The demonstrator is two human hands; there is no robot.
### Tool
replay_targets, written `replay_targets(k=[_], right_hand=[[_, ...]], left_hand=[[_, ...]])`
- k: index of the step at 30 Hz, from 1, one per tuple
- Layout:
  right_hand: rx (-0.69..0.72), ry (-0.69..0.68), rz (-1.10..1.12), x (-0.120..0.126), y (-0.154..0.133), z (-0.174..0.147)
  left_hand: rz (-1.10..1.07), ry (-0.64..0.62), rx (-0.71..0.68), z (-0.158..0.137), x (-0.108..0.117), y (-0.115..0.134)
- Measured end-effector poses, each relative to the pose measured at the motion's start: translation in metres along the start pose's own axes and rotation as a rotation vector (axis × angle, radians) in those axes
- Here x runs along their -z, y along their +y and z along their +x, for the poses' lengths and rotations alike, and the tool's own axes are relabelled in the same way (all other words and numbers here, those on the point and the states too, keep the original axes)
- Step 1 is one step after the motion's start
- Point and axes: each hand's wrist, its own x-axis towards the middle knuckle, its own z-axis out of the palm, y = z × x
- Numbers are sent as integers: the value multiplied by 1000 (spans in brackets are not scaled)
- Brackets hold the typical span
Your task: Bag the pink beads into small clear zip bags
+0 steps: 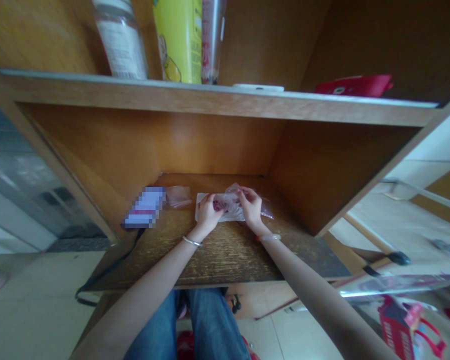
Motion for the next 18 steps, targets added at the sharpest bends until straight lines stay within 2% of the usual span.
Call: replay_targets(k=[7, 13, 18], right_hand=[[76, -76, 6, -3, 0, -5], [12, -98, 69, -3, -7, -8], [9, -100, 111, -2, -1, -7]], left_hand=[[-18, 1, -4, -1, 0, 1], [-75, 47, -21, 0, -4, -2], [-71, 26, -22, 0, -3, -1]])
